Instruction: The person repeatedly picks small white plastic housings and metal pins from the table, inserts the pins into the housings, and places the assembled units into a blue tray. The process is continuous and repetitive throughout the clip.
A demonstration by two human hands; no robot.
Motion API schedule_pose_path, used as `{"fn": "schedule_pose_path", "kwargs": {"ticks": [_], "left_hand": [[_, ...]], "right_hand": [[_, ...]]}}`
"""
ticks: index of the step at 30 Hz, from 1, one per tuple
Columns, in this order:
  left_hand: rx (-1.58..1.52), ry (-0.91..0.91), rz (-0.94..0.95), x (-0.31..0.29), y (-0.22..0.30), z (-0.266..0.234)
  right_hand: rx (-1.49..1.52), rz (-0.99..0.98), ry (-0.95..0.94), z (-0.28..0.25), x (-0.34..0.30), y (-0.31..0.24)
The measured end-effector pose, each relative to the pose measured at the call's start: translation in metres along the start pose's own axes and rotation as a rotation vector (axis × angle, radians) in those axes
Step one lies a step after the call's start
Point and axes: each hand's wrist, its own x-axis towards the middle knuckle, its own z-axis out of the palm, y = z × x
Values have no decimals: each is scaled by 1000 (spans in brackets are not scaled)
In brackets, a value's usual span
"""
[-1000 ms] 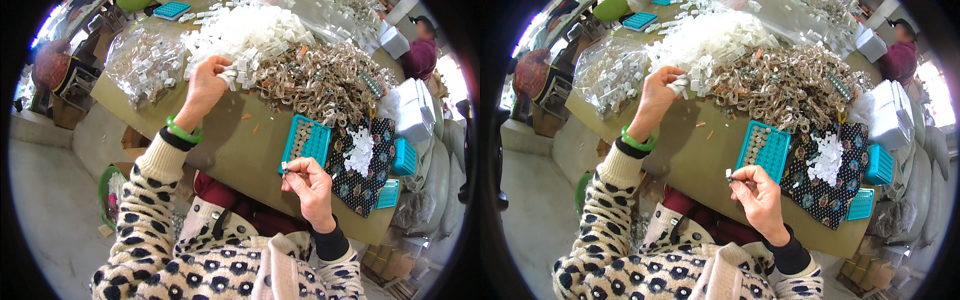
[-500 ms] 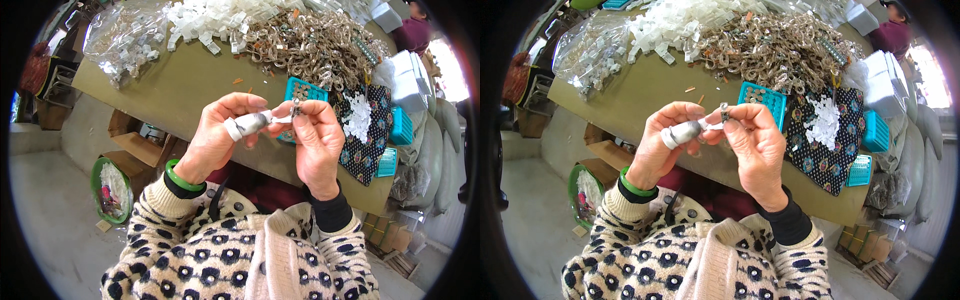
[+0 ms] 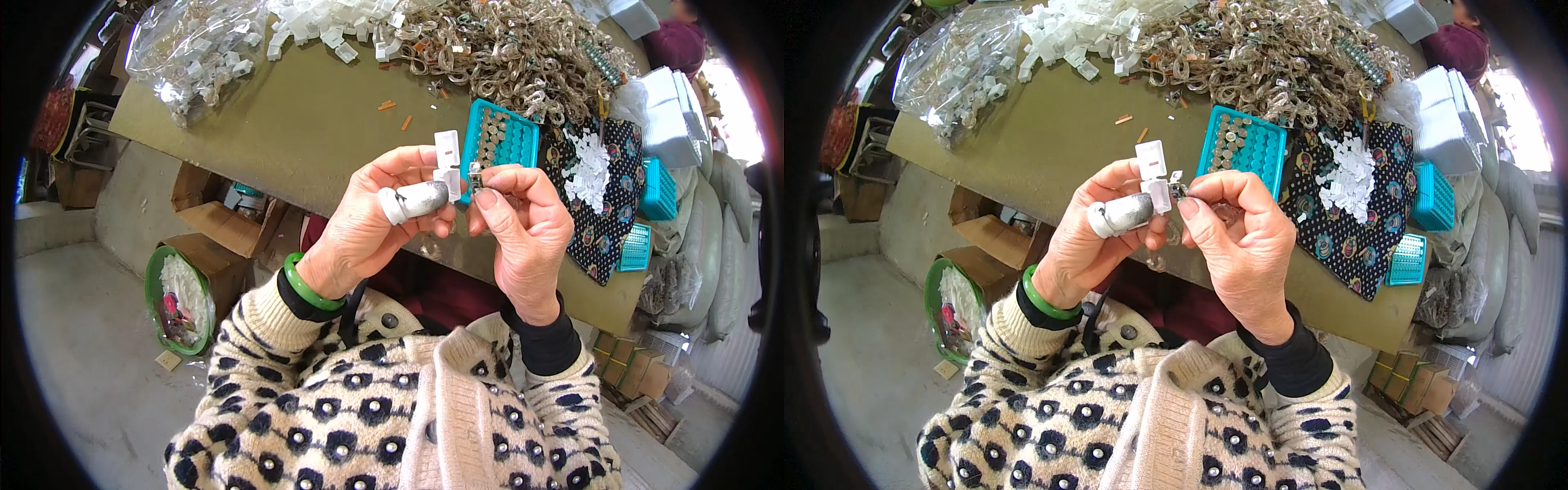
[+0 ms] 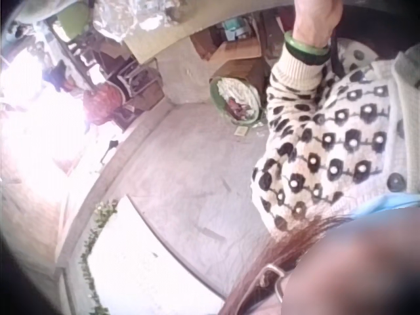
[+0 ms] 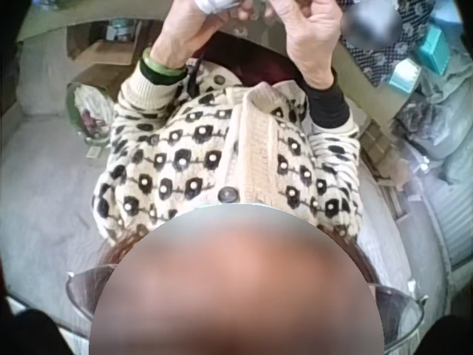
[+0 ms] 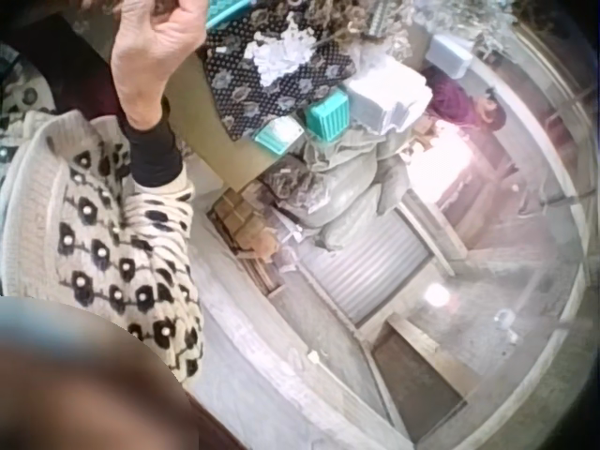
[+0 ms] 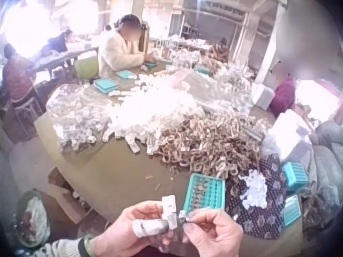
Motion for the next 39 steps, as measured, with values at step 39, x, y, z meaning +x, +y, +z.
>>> {"fn": "schedule_pose_path", "kwargs": {"ticks": [39], "left_hand": [[252,29,223,15,-22,7]], "right_hand": [[-75,238,-85,-26,7,-11]]}}
